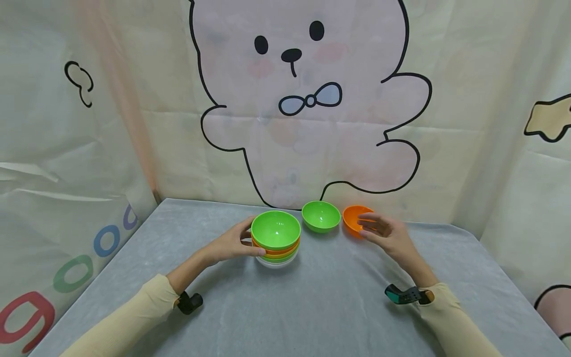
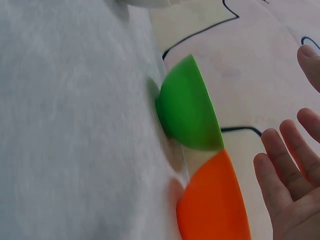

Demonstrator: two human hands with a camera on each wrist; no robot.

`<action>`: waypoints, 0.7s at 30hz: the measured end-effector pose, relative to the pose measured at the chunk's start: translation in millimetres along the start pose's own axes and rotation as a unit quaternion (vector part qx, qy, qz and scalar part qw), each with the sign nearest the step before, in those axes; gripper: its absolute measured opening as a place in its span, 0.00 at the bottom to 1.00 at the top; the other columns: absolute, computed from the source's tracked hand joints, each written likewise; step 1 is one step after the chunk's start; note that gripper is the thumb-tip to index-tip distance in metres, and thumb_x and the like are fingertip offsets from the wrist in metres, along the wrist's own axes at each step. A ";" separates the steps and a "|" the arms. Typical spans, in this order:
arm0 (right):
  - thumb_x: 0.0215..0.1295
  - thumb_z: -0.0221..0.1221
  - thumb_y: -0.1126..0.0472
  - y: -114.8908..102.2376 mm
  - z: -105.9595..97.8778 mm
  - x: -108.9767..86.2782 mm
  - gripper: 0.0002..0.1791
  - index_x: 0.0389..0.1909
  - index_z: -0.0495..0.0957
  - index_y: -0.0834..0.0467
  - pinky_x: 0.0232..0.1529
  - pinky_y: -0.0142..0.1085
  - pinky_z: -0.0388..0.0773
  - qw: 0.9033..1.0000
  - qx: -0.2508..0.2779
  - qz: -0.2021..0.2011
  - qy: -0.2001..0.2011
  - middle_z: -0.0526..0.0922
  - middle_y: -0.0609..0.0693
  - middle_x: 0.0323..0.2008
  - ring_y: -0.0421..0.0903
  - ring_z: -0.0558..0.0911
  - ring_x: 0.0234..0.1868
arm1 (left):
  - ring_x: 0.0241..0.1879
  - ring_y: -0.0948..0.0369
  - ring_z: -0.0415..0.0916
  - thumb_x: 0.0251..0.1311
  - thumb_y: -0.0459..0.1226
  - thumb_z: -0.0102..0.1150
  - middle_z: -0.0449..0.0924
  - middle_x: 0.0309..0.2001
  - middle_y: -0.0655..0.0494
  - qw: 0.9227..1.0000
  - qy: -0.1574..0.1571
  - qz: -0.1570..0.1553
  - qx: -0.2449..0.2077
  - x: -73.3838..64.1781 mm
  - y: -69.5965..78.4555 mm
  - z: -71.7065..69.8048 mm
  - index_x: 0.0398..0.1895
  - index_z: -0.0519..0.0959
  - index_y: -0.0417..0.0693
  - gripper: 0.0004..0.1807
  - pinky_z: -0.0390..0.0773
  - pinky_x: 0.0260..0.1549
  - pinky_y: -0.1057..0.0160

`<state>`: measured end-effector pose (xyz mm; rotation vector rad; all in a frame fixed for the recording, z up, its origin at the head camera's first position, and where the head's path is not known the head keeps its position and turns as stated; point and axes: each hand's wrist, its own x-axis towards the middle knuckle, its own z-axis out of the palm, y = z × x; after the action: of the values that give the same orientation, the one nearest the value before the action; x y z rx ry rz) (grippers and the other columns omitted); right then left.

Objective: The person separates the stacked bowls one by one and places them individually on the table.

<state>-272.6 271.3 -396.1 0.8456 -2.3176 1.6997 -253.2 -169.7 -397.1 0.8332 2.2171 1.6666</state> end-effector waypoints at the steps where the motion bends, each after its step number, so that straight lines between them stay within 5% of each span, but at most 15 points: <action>1: 0.66 0.66 0.72 -0.6 2.9 1.3 0.24 0.61 0.74 0.73 0.55 0.33 0.78 1.000 0.000 0.002 -0.001 0.76 0.72 0.58 0.63 0.78 0.59 | 0.66 0.48 0.67 0.59 0.39 0.74 0.65 0.70 0.53 1.000 0.000 0.000 0.000 -0.1 -0.1 0.0 0.79 0.58 0.56 0.47 0.74 0.60 0.49; 10: 0.63 0.67 0.73 -6.1 30.7 15.2 0.25 0.61 0.74 0.72 0.56 0.38 0.78 0.999 0.044 0.002 -0.030 0.76 0.70 0.59 0.60 0.79 0.58 | 0.66 0.47 0.67 0.59 0.40 0.74 0.65 0.70 0.54 1.000 0.004 -0.001 0.004 0.5 -1.8 -0.3 0.79 0.58 0.56 0.47 0.73 0.60 0.48; 21: 0.65 0.68 0.70 -10.5 65.1 26.8 0.26 0.62 0.74 0.69 0.57 0.39 0.77 0.994 0.079 0.009 -0.079 0.73 0.73 0.61 0.69 0.75 0.60 | 0.67 0.48 0.67 0.60 0.39 0.74 0.64 0.71 0.54 1.000 0.002 -0.007 0.002 0.1 -1.4 -0.4 0.79 0.57 0.57 0.48 0.74 0.60 0.49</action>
<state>-276.0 200.2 -398.6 1.0261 -2.3181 1.9095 -253.9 -170.2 -398.2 0.8142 2.2254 1.6598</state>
